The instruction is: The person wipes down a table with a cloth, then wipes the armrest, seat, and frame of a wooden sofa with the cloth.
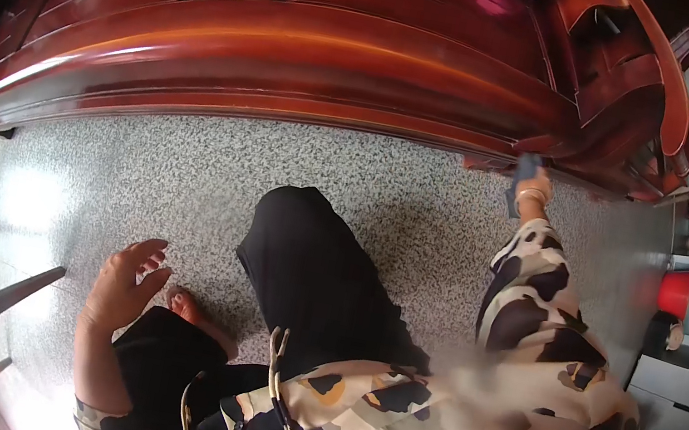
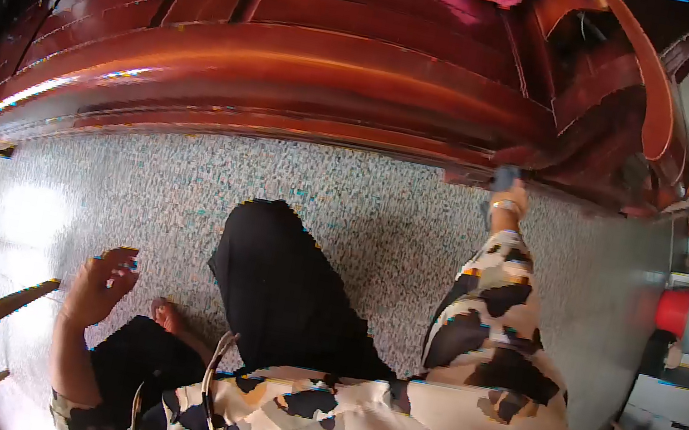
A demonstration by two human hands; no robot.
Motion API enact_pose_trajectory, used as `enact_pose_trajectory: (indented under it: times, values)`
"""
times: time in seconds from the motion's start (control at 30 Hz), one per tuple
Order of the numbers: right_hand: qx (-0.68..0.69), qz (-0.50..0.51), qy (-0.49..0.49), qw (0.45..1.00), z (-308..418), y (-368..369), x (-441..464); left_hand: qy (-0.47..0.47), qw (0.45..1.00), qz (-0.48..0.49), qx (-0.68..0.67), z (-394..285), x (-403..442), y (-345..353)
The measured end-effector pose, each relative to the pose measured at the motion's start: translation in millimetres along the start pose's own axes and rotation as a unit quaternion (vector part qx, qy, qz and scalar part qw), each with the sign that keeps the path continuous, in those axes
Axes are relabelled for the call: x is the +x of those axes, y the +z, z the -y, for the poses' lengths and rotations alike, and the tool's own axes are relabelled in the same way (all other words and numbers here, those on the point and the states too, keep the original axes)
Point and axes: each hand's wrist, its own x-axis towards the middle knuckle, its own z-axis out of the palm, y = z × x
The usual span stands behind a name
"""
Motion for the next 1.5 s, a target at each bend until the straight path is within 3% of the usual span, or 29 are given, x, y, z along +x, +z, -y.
enact_pose_trajectory:
  times: [0.03,0.1,0.17,0.2,0.23,0.27,0.3,0.33,0.37,0.4,0.47,0.5,0.57,0.63,0.67,0.7,0.73,0.83,0.87,0.93,1.07,1.17,1.2,1.23,1.27,1.33,1.4,1.43,1.5]
  values:
    - [-0.032,-0.021,0.124,0.991,-25,6,28,0.001,1.0,0.003,0.001,-1,0,0]
    - [0.237,-0.052,0.232,0.942,-67,33,65,-0.016,1.0,-0.008,-0.01,-3,-3,-1]
    - [0.452,-0.043,0.191,0.87,-78,48,76,-0.027,1.0,0.0,-0.017,2,-4,1]
    - [0.571,-0.057,0.121,0.81,-86,72,92,-0.04,0.999,0.001,-0.027,6,-5,1]
    - [0.641,0.059,0.132,0.754,-50,65,68,-0.034,0.999,0.001,-0.019,12,-6,2]
    - [0.516,0.04,0.179,0.837,-22,65,54,-0.034,0.999,0.003,-0.017,12,-7,3]
    - [0.543,0.031,0.157,0.824,-17,91,50,-0.036,0.999,0.007,-0.015,10,-6,3]
    - [0.405,-0.049,0.044,0.912,-37,133,65,-0.036,0.999,0.012,-0.013,9,-5,4]
    - [0.336,-0.071,-0.064,0.937,-29,123,39,-0.041,0.998,0.017,-0.033,10,-5,6]
    - [0.341,-0.045,-0.012,0.939,-13,105,10,-0.033,0.999,0.021,-0.031,8,-5,6]
    - [0.405,0.111,0.013,0.907,-7,58,-16,-0.031,0.999,0.034,-0.024,4,-6,6]
    - [0.405,0.107,0.012,0.908,-24,58,-3,-0.031,0.999,0.035,-0.026,7,-7,6]
    - [0.596,0.004,0.168,0.785,-60,53,25,-0.031,0.999,0.035,-0.019,4,-9,2]
    - [0.668,-0.133,0.164,0.713,-20,-30,17,-0.023,0.999,0.035,-0.008,4,-4,-2]
    - [0.617,-0.178,0.064,0.764,-12,-56,25,-0.017,1.0,0.014,-0.02,9,-2,-2]
    - [0.628,-0.177,-0.016,0.757,13,-94,22,-0.013,0.999,-0.005,-0.032,12,1,-2]
    - [0.575,-0.193,-0.109,0.787,29,-121,29,-0.008,1.0,-0.004,-0.03,13,5,-2]
    - [0.411,-0.317,-0.287,0.805,74,-163,60,-0.009,0.999,-0.006,-0.045,11,15,3]
    - [0.313,-0.341,-0.281,0.841,91,-167,56,0.035,0.998,-0.047,-0.022,10,19,7]
    - [0.176,-0.459,-0.258,0.832,98,-129,52,0.085,0.992,-0.091,0.006,-1,29,4]
    - [0.292,-0.416,-0.146,0.849,82,-70,42,0.233,0.937,-0.26,0.012,-78,68,-12]
    - [0.596,-0.308,-0.084,0.737,90,-81,23,0.334,0.9,-0.268,0.084,-169,103,-20]
    - [0.582,-0.341,-0.088,0.733,79,-65,39,0.363,0.888,-0.266,0.096,-196,114,-19]
    - [0.659,-0.29,-0.059,0.691,84,-78,24,0.37,0.879,-0.276,0.116,-209,132,-17]
    - [0.73,-0.235,-0.031,0.641,90,-91,7,0.376,0.871,-0.286,0.137,-216,152,-11]
    - [0.767,-0.206,-0.001,0.608,70,-64,21,0.373,0.86,-0.298,0.18,-219,189,4]
    - [0.807,-0.156,0.059,0.566,47,-25,36,0.303,0.908,-0.228,0.178,-224,216,15]
    - [0.786,-0.149,0.077,0.595,40,-8,33,0.281,0.911,-0.22,0.204,-220,227,21]
    - [0.621,-0.159,0.069,0.764,35,27,17,0.271,0.887,-0.234,0.292,-207,251,27]
